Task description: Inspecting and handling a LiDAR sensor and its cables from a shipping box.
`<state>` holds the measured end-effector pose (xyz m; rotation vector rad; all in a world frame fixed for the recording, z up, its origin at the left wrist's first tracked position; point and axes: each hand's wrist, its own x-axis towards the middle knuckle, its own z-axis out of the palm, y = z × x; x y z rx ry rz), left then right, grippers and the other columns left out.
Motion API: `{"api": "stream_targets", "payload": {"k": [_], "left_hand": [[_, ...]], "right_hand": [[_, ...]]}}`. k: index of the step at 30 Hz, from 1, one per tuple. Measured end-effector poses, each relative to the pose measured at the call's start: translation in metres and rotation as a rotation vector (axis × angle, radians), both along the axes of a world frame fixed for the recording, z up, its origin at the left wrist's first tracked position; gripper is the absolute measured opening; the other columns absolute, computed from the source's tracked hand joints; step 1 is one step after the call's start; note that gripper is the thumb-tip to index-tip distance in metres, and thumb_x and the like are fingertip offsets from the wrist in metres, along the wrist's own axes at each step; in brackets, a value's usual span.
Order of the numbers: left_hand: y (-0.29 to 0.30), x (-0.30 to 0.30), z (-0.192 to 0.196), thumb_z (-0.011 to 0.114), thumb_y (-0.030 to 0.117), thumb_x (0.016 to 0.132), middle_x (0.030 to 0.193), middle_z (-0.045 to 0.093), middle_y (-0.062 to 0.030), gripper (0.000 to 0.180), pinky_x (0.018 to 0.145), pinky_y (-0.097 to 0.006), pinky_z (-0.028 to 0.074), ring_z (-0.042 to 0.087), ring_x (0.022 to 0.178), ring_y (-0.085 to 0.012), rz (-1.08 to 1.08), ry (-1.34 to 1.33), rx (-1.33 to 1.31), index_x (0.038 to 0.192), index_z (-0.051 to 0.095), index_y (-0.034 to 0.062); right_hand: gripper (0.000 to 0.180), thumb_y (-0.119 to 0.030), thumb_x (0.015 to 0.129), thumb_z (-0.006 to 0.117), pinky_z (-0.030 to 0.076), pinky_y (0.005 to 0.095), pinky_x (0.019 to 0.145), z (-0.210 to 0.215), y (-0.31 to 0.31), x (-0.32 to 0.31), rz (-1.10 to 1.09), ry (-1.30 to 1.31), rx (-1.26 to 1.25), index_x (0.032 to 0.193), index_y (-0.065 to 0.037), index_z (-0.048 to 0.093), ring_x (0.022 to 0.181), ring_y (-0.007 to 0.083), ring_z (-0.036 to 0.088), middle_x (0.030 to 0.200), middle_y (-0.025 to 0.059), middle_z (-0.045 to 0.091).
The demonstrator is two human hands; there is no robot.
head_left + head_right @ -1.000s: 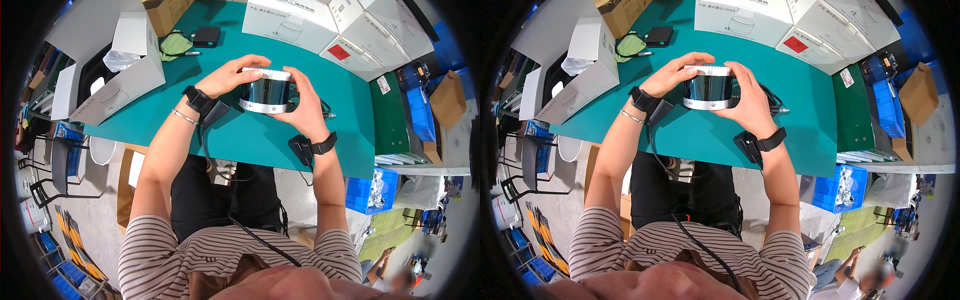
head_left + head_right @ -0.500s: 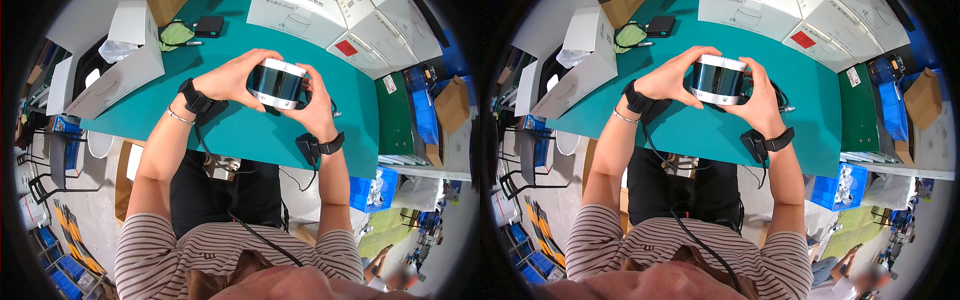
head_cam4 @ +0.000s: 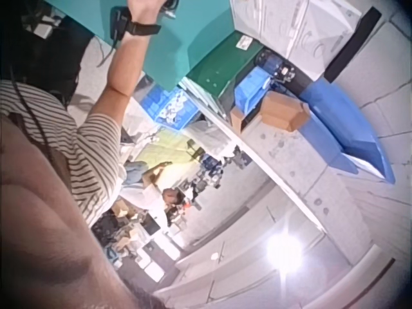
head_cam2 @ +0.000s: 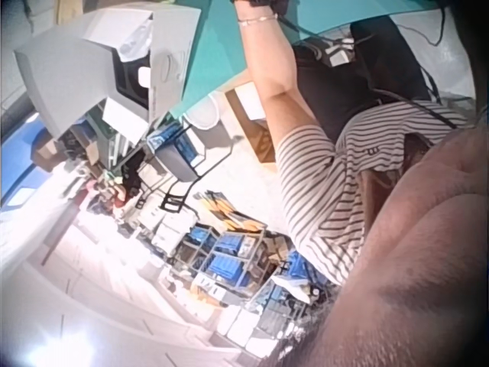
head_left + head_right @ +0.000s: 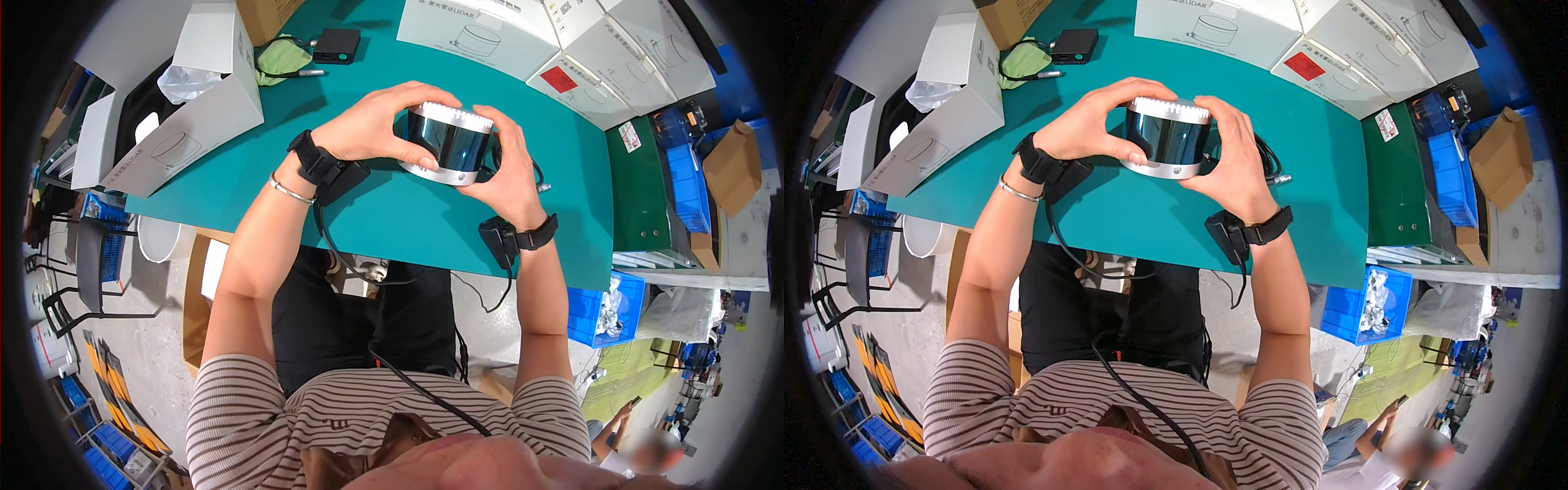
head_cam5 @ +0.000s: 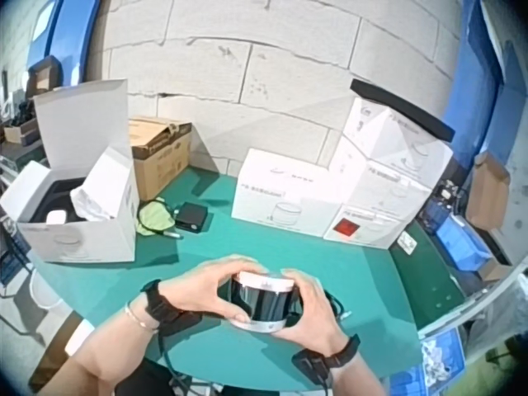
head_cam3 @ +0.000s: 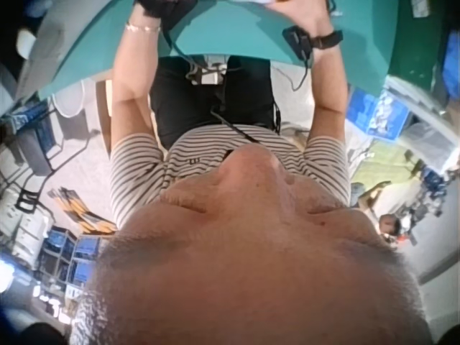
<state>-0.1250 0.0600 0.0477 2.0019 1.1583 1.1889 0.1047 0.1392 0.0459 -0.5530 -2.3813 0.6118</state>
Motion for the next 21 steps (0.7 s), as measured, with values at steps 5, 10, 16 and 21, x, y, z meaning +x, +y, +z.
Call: {"api": "stream_targets", "payload": {"k": [5,10,16,21], "left_hand": [[0.003,-0.002,-0.006,0.072,0.027,0.082,0.120,0.059,-0.0088,0.040,0.099,-0.036,0.042,0.054,0.114,-0.0234,0.042,-0.116,-0.026,0.116,0.065,0.0070],[0.007,-0.002,-0.011,0.056,0.031,0.095,0.112,0.063,-0.0064,0.032,0.088,-0.030,0.047,0.056,0.104,-0.0166,0.044,-0.232,-0.086,0.110,0.068,0.0050],[0.010,-0.004,-0.014,0.051,0.035,0.097,0.111,0.062,-0.0051,0.037,0.085,-0.028,0.046,0.055,0.099,-0.0143,0.030,-0.241,-0.086,0.110,0.068,0.0043],[0.011,-0.003,-0.018,0.051,0.036,0.097,0.112,0.063,-0.0052,0.038,0.089,-0.029,0.046,0.056,0.103,-0.0151,0.033,-0.257,-0.098,0.114,0.065,0.0048]], "right_hand": [[0.084,-0.013,0.052,0.083,0.039,0.0414,0.102,0.002,-0.001,-0.001,0.026,0.008,0.038,0.127,-0.011,0.045,0.118,0.0322,0.046,0.128,0.0097,0.051],[0.083,-0.012,0.052,0.083,0.039,0.0412,0.102,0.001,-0.002,-0.001,0.052,0.031,0.049,0.127,-0.011,0.047,0.118,0.0320,0.047,0.128,0.0097,0.052],[0.082,-0.013,0.053,0.083,0.039,0.0410,0.102,0.000,0.000,-0.002,0.068,0.049,0.057,0.127,-0.010,0.047,0.119,0.0318,0.047,0.129,0.0098,0.052],[0.084,-0.014,0.053,0.083,0.040,0.0404,0.100,-0.002,0.003,-0.003,0.019,0.010,-0.011,0.129,-0.010,0.046,0.118,0.0303,0.048,0.129,0.0096,0.052]]}}
